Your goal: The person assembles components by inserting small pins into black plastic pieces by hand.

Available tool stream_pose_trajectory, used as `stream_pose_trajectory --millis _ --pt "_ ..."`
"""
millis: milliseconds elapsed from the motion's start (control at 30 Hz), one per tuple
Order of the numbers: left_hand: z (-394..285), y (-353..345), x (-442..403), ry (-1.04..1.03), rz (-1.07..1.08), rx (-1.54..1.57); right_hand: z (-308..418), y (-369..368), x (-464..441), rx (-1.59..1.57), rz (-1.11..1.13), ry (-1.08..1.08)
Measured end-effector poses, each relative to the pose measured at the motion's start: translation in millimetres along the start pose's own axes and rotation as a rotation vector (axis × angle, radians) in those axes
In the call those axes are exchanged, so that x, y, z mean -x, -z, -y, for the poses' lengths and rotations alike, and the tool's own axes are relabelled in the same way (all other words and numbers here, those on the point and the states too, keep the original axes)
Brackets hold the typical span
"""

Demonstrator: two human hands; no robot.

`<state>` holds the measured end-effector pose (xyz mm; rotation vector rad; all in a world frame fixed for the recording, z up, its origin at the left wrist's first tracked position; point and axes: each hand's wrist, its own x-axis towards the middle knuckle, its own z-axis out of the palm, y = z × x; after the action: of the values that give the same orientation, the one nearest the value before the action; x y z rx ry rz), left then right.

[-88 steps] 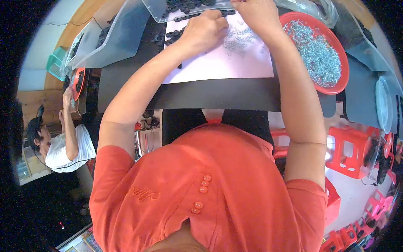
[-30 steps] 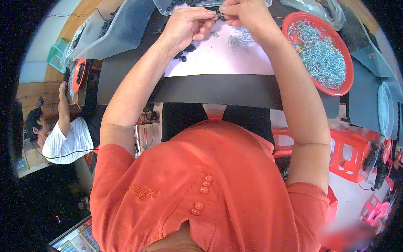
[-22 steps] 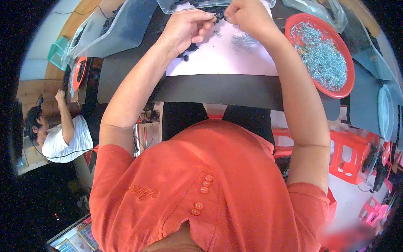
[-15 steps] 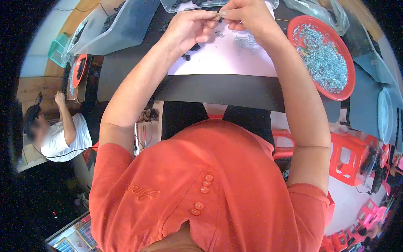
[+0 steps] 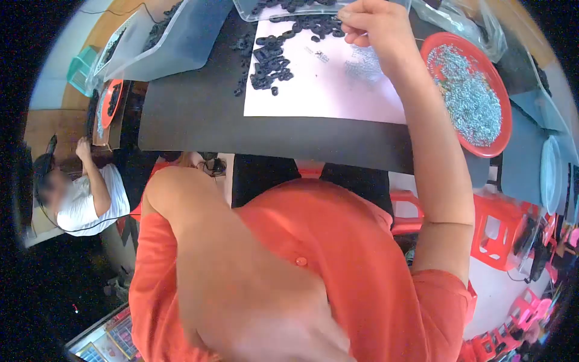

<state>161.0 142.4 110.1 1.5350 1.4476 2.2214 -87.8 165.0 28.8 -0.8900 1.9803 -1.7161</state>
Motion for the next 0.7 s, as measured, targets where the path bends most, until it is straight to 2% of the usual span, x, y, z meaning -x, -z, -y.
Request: stream_pose_trajectory --millis 67,100,200,267,300,333,367,433,533,700 --pt "-14 11 -1 0.028 0.139 0.151 -1 7 -2 -0.025 -0.035 0.012" --pt "-20 29 3 0.099 0.232 0.128 0 5 -3 -0.070 -0.059 0.014" --pt "-7 56 17 0.181 -0.062 -0.244 3 6 -6 -0.149 -0.114 0.020" --pt "-13 101 8 0.556 -0.268 -1.076 5 5 -7 -0.140 -0.158 0.014" --pt "18 145 29 0.493 -0.341 -1.411 4 5 -8 -0.159 -0.158 0.009" --pt "37 174 37 0.541 -0.390 -1.689 1 6 -9 -0.177 -0.158 0.005" --pt "42 192 39 0.404 -0.301 -1.800 -2 8 -12 -0.194 -0.160 0.002" --pt "54 209 40 0.615 -0.235 -1.882 -7 10 -14 -0.205 -0.155 -0.008" --pt "71 227 50 0.431 -0.170 -2.024 -6 14 -13 -0.176 -0.164 -0.011" --pt "79 228 60 0.605 -0.214 -1.994 -4 15 -12 -0.167 -0.161 -0.008"
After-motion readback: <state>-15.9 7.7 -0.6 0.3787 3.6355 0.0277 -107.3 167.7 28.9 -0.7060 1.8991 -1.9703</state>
